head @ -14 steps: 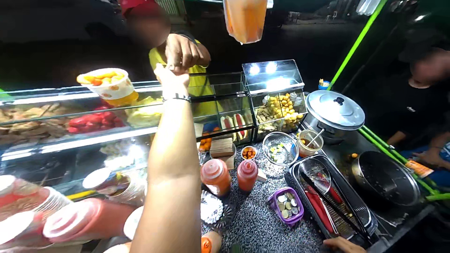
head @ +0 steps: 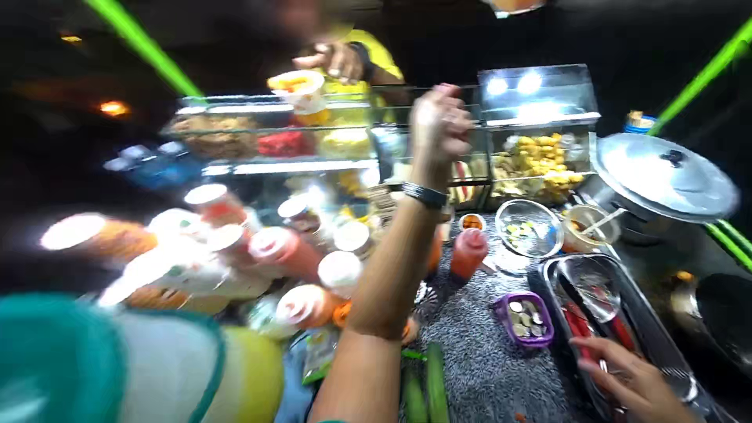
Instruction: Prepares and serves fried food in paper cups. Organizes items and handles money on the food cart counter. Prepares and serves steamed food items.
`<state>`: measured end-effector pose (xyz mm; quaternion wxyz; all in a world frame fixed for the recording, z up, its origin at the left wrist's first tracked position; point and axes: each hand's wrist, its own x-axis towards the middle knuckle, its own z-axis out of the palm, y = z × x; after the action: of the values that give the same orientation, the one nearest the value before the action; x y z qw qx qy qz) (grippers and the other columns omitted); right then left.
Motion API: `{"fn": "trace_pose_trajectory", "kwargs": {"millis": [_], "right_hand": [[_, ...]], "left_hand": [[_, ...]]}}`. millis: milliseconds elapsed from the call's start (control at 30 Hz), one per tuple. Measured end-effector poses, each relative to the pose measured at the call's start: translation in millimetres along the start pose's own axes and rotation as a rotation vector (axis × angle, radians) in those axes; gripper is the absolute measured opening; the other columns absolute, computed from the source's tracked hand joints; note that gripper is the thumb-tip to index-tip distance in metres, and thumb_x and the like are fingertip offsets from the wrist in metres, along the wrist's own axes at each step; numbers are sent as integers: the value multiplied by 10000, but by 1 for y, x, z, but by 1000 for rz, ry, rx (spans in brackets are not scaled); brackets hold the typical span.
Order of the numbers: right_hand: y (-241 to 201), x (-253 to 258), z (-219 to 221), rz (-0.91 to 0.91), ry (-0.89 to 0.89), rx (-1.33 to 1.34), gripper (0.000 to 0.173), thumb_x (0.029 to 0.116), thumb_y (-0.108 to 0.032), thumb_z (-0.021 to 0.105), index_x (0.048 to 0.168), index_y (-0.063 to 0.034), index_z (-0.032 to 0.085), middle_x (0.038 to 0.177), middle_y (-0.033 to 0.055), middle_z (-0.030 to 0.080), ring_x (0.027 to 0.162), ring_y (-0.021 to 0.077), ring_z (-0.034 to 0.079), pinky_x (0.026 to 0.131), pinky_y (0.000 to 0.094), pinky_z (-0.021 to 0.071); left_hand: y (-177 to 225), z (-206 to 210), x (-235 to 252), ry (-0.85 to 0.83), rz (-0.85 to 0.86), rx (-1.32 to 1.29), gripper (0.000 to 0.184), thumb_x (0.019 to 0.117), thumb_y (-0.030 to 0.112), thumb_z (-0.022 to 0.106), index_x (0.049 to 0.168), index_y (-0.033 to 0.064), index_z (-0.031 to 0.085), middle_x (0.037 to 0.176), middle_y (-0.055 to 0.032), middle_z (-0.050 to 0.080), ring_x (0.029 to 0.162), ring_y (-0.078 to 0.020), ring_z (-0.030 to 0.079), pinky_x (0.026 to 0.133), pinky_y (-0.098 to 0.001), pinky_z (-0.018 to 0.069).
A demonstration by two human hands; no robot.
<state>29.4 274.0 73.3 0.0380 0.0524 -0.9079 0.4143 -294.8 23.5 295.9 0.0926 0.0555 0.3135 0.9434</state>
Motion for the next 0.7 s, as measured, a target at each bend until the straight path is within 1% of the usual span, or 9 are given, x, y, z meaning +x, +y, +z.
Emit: {"fn": "trace_pose_trajectory", "kwargs": {"millis": [100, 133, 200, 233, 300, 367, 500, 567, 700], "right_hand": [[-21, 26, 0, -195, 398, 83, 413, 1023, -393, 606, 1266, -67, 682, 1254, 58, 701, 1121, 90, 662, 961, 282, 560], [-33, 32, 2, -259, 501, 85, 386, 1033, -392, 600, 1287, -107, 663, 1288, 15, 680, 1164, 63, 632, 975, 252, 539], [-59, 40, 11, -374, 599, 4, 342, 1038, -384, 595, 1283, -150, 645, 1285, 1, 665, 1211, 83, 595, 1003, 268, 497], [-69, 39, 18, -413, 598, -42, 337, 1025, -387, 615, 1257, -146, 653, 1242, 28, 675, 1198, 122, 598, 1012, 307, 484], [-79, 32, 40, -424, 509, -107, 325, 975, -419, 662, 1175, -166, 698, 1150, 18, 703, 1141, 149, 622, 1022, 346, 477], [-79, 22, 67, -392, 375, -190, 365, 943, -433, 651, 1093, -117, 757, 1123, 72, 731, 1087, 255, 660, 980, 446, 501], [-77, 7, 110, -315, 185, -291, 497, 887, -479, 651, 1125, -58, 767, 1146, 138, 731, 1033, 380, 677, 868, 532, 548], [-82, -2, 128, -318, 102, -267, 461, 877, -369, 686, 1166, -15, 745, 1095, 158, 737, 1005, 379, 697, 856, 506, 575], [-89, -13, 146, -252, -73, -237, 301, 937, -71, 613, 1193, 56, 707, 1029, 221, 736, 973, 382, 734, 868, 492, 597]], "left_hand": [[-78, 7, -103, -125, -281, 293, 265, 1102, 369, 379, 997, 169, 517, 600, 69, 392, 422, -14, 348, 396, -146, 301], [-102, 3, -131, -143, -370, 301, 273, 1108, 367, 359, 994, 171, 511, 604, 74, 404, 434, -7, 362, 406, -143, 314], [-133, -18, -175, -61, -503, 195, 304, 1129, 261, 309, 918, 127, 482, 570, 77, 400, 444, -8, 387, 443, -145, 359], [-143, -32, -195, 7, -546, 141, 298, 1131, 226, 295, 930, 114, 486, 580, 76, 415, 473, -19, 431, 500, -157, 426], [-155, -60, -228, 165, -582, 55, 298, 1119, 180, 317, 947, 88, 542, 624, 54, 500, 546, -48, 528, 607, -196, 514], [-160, -88, -254, 307, -601, 7, 321, 1114, 182, 346, 970, 55, 604, 684, 11, 599, 601, -73, 598, 626, -215, 536], [-159, -134, -292, 460, -597, -98, 373, 1123, 202, 299, 1057, 20, 617, 828, -50, 669, 733, -130, 668, 732, -264, 571], [-164, -144, -310, 513, -581, -108, 437, 1127, 255, 268, 1030, 32, 630, 809, -45, 679, 701, -118, 664, 688, -247, 566], [-174, -163, -331, 505, -547, -112, 528, 1132, 364, 206, 1194, 13, 596, 1021, -78, 684, 926, -162, 670, 852, -312, 544]]}}
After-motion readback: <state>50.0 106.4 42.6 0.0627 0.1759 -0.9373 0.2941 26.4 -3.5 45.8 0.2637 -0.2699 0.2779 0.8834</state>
